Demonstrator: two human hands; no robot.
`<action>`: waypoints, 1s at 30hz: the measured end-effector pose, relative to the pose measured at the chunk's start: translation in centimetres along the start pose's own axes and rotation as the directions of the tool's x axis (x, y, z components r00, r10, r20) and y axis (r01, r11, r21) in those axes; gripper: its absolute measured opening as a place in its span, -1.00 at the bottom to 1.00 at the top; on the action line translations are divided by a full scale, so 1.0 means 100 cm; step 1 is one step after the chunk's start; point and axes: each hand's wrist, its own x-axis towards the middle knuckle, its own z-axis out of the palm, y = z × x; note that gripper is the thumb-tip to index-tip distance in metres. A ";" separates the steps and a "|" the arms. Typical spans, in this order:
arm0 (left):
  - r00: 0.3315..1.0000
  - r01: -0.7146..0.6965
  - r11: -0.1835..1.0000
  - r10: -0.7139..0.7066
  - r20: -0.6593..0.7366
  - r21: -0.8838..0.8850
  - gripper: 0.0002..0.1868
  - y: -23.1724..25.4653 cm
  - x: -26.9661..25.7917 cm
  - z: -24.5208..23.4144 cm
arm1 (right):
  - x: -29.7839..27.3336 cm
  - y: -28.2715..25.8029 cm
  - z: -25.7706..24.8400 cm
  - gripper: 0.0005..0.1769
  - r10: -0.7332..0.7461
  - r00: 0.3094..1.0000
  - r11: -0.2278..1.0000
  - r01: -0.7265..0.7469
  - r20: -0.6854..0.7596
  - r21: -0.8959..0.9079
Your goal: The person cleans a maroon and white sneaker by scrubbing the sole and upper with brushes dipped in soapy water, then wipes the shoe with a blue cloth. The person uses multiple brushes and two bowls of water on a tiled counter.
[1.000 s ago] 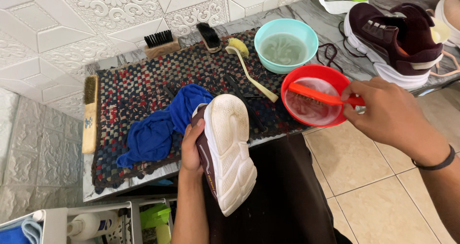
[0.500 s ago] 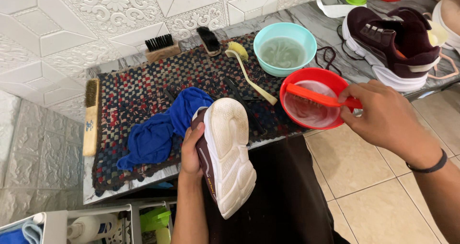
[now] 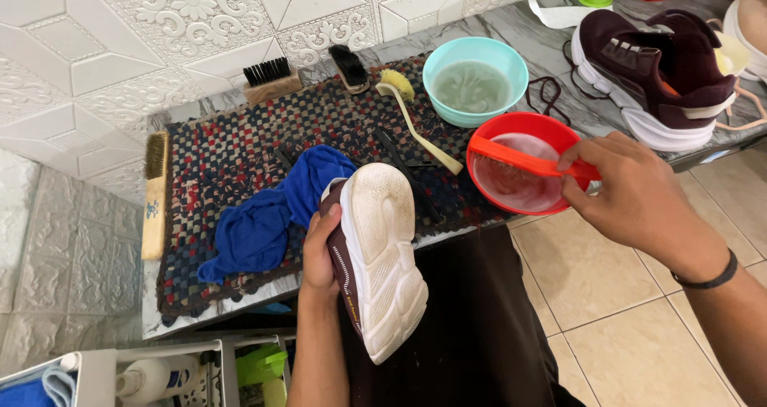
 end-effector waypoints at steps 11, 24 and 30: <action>1.000 -0.008 1.000 0.008 0.011 0.007 -0.50 -0.007 0.004 -0.011 | 0.000 0.006 0.004 -0.82 -0.021 1.000 1.000 0.021 -0.003 -0.012; 0.996 0.038 0.986 -0.025 0.081 -0.163 -0.49 -0.007 0.006 -0.014 | -0.013 0.016 0.010 -0.71 0.015 0.988 0.997 -0.027 -0.151 -0.079; 0.988 0.141 0.942 -0.111 0.111 -0.304 -0.45 -0.001 -0.019 0.005 | -0.015 0.038 0.022 -0.64 -0.030 0.991 0.998 0.023 -0.134 -0.057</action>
